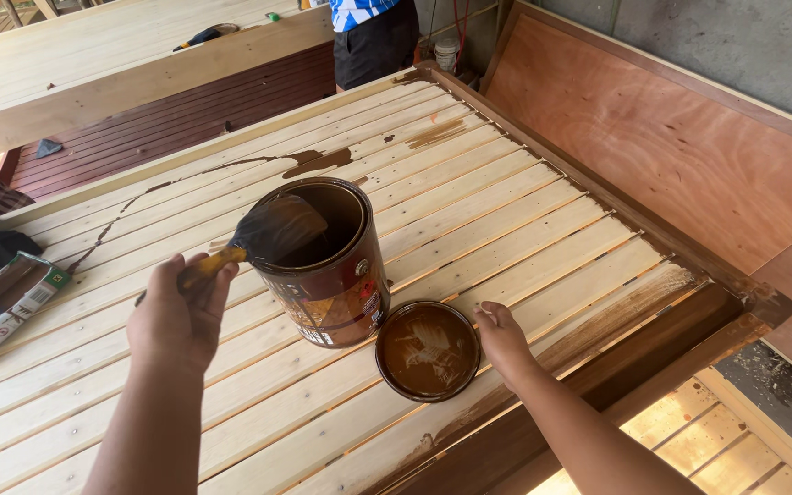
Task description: The person applies dark wood stain to the frame of a slatted wooden surface using a foam brush. They repeatedly dip the brush into a can of stain and spread it along the edges, occasionally using the lid as a small reservoir.
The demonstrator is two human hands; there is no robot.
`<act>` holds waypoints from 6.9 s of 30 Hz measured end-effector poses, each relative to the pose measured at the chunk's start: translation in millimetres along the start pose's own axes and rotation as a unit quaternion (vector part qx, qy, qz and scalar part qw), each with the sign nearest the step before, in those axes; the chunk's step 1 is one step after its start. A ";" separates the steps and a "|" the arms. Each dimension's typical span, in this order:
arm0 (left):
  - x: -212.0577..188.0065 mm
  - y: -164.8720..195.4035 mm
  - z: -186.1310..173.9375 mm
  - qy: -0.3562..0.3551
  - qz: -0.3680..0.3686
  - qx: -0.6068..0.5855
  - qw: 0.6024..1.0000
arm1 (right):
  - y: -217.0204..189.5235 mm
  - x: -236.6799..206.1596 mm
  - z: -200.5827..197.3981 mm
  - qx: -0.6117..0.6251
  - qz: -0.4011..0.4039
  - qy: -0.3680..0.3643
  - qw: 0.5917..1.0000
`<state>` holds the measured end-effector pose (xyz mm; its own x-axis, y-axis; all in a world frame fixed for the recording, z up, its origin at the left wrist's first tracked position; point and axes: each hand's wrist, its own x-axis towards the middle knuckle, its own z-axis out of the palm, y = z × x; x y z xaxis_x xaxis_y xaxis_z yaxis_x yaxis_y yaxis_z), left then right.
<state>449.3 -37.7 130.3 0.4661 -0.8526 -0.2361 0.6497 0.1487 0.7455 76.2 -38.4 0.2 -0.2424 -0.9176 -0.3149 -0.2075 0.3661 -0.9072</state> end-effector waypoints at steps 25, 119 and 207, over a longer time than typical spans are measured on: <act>-53.1 -42.5 -67.4 -0.108 -0.005 -0.153 0.982 | 8.7 -4.7 22.6 -0.090 0.030 -0.102 0.990; -75.2 220.3 -522.4 0.141 0.246 0.687 0.669 | 68.4 -419.2 366.6 0.163 0.014 -0.342 0.926; -126.0 472.4 -954.6 0.452 0.088 0.762 0.455 | 28.4 -572.5 965.5 -0.502 -0.516 -0.300 0.626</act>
<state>1270.7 618.1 -82.8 0.9343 -0.2378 0.2657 -0.2959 -0.9328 0.2058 1124.1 348.1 -114.9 0.8485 -0.5284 -0.0278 -0.5245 -0.8329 -0.1767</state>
